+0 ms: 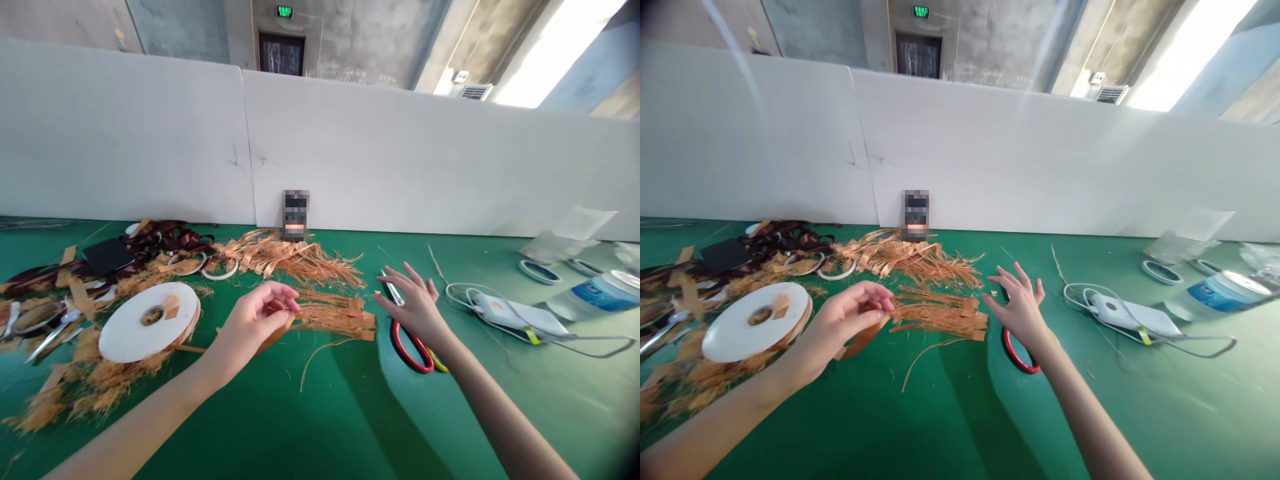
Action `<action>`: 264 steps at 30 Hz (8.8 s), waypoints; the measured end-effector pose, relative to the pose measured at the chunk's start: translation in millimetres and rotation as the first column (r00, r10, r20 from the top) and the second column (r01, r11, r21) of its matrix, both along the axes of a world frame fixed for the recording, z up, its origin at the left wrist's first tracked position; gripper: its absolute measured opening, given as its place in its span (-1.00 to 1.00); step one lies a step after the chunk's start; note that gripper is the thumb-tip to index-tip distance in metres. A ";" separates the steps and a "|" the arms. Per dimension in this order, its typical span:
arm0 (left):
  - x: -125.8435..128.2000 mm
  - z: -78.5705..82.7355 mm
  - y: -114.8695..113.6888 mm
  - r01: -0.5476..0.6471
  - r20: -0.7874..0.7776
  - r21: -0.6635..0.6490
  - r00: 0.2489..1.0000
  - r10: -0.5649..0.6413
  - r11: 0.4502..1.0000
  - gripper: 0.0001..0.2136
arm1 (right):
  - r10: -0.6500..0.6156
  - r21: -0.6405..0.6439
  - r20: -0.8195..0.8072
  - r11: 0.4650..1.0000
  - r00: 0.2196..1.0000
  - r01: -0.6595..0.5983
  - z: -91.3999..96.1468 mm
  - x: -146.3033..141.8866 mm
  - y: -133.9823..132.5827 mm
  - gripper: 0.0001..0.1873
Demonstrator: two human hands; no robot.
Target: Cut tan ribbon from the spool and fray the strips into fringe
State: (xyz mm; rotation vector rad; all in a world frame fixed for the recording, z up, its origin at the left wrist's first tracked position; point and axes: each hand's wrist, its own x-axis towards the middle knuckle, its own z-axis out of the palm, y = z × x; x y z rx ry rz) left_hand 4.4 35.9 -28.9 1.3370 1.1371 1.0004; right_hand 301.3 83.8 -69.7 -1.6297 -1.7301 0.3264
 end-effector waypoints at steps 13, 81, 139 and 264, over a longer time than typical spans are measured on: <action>42.8 4.1 16.8 -0.095 0.430 -0.107 0.893 0.132 0.990 -0.85 | 0.361 0.046 -0.568 0.911 0.740 -0.409 36.5 -104.8 -26.2 -0.77; 32.7 23.9 34.9 -0.354 0.351 0.218 0.898 0.265 0.909 -0.87 | 0.481 0.324 -0.191 0.854 0.855 -0.408 76.1 -124.2 -24.5 -0.82; 36.5 45.5 29.6 -0.082 0.125 -0.178 0.987 0.105 0.981 -0.76 | 0.103 -0.048 -0.914 0.933 0.393 -0.357 86.6 -106.4 -15.0 -0.81; 45.2 38.3 28.5 -0.238 0.118 -0.123 0.961 0.252 0.964 -0.78 | 0.028 -0.071 -0.851 0.983 0.525 -0.167 89.9 -108.5 -17.0 -0.64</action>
